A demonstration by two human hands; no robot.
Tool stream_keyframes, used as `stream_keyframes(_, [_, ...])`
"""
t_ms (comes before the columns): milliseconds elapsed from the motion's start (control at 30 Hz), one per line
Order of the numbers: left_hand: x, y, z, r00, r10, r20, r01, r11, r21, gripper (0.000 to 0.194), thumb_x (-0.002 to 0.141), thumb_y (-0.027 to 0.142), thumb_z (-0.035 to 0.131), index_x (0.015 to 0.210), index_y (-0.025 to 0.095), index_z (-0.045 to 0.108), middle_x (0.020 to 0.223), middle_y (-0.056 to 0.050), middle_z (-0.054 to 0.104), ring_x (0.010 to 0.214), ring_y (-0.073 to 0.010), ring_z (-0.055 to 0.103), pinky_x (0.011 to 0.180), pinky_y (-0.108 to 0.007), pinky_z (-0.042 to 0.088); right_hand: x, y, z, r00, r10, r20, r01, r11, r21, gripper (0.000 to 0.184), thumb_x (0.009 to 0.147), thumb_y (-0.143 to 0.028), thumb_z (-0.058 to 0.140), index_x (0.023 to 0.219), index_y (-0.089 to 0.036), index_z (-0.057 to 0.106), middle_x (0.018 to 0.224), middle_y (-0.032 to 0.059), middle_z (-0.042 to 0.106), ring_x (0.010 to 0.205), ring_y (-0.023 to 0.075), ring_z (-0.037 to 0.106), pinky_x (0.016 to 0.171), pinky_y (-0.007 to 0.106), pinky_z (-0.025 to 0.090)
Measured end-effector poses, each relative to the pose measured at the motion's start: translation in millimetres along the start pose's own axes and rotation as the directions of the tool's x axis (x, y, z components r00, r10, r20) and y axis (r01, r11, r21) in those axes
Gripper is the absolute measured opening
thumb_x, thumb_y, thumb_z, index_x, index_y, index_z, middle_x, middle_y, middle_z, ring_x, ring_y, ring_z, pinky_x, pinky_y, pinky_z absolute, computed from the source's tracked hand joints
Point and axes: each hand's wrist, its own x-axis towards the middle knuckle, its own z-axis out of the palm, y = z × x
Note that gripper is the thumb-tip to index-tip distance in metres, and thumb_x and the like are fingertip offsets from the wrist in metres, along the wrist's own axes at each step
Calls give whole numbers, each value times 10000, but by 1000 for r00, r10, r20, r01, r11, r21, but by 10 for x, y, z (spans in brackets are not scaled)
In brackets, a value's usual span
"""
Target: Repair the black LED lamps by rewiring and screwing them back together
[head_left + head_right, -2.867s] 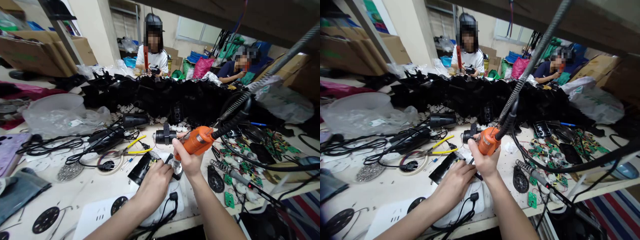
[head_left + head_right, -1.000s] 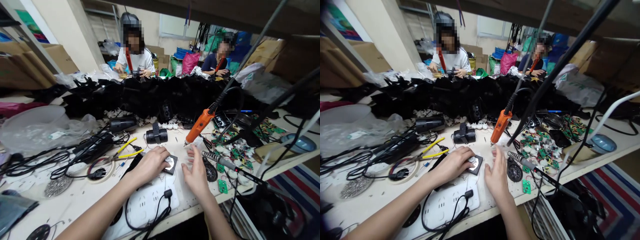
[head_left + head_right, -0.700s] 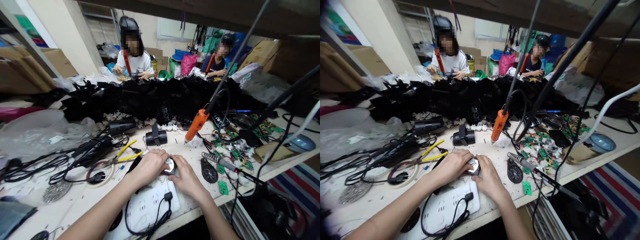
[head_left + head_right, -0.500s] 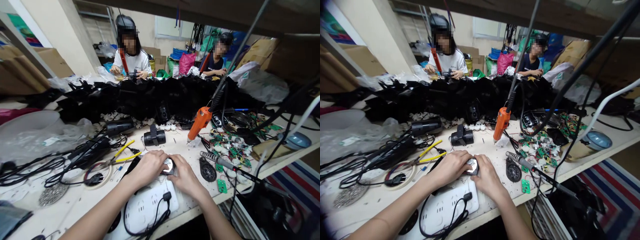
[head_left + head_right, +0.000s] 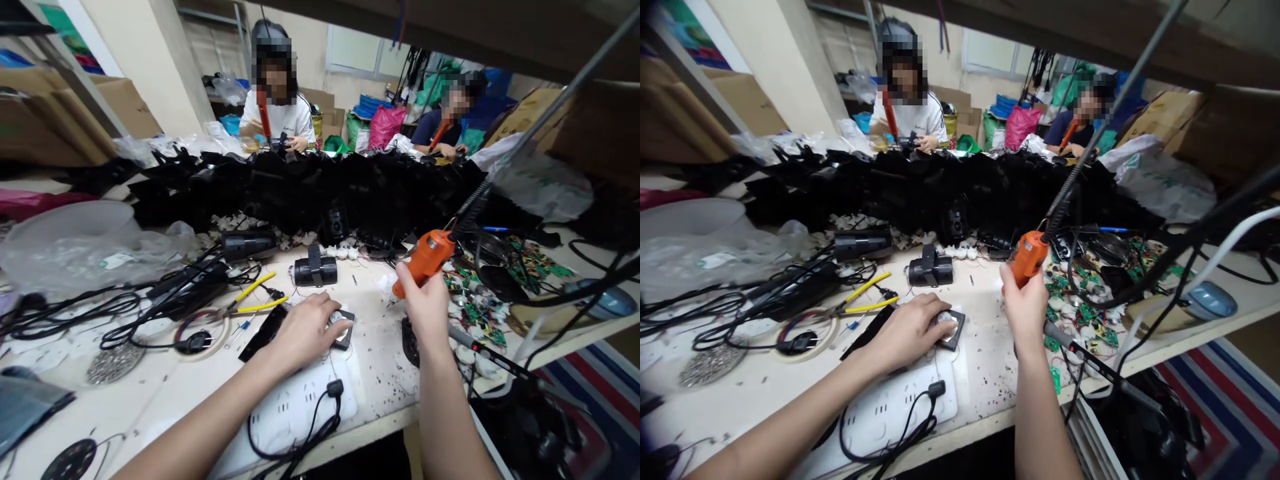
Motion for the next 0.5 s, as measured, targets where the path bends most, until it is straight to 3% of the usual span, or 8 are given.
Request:
stream_keyframes(100, [14,63,71,1000,-27,-13,27,998,59,230,886,331,580,968,132,659,998,-107,611,981,-273,577,832,-377,489,-88,-81,117,999,42,8,-43,998,50,428,705,-489,750,957,-197,564,801,26,640,714,205,613,723,367,498])
stream_keyframes(200, [10,71,115,999,-29,-20,30,998,46,159,857,232,594,967,133,654,1014,-105,596,990,-267,555,851,-378,485,-230,-232,180,994,-28,102,3,972,236,389,725,-480,748,922,-211,546,745,-9,608,655,178,602,691,344,494])
stream_keyframes(267, [0,59,126,999,-38,-13,38,999,18,169,848,192,587,996,139,650,1047,-106,588,1010,-263,542,880,-377,478,-281,-311,197,964,-103,246,-14,901,434,347,804,-528,659,904,-216,547,739,-12,591,640,163,593,670,334,499])
stream_keyframes(367, [-7,48,132,998,-62,0,62,998,4,189,836,166,588,1012,129,646,1073,-116,596,1041,-277,524,914,-389,467,-304,-372,224,894,-188,407,-116,780,615,522,844,-717,445,954,-222,569,752,8,590,655,170,583,614,323,498])
stream_keyframes(433, [0,48,130,998,-69,6,69,998,2,175,834,172,597,994,122,647,1045,-117,613,1037,-285,522,918,-397,465,-325,-402,265,881,-186,436,-165,742,650,637,826,-788,346,966,-219,595,738,21,592,659,182,580,562,313,482])
stream_keyframes(500, [9,47,120,998,-63,9,63,998,-8,166,827,189,622,975,119,650,1013,-114,625,1025,-287,525,917,-398,463,-368,-446,322,898,-151,413,-190,713,674,662,826,-790,331,960,-211,622,673,19,577,628,189,572,516,307,460])
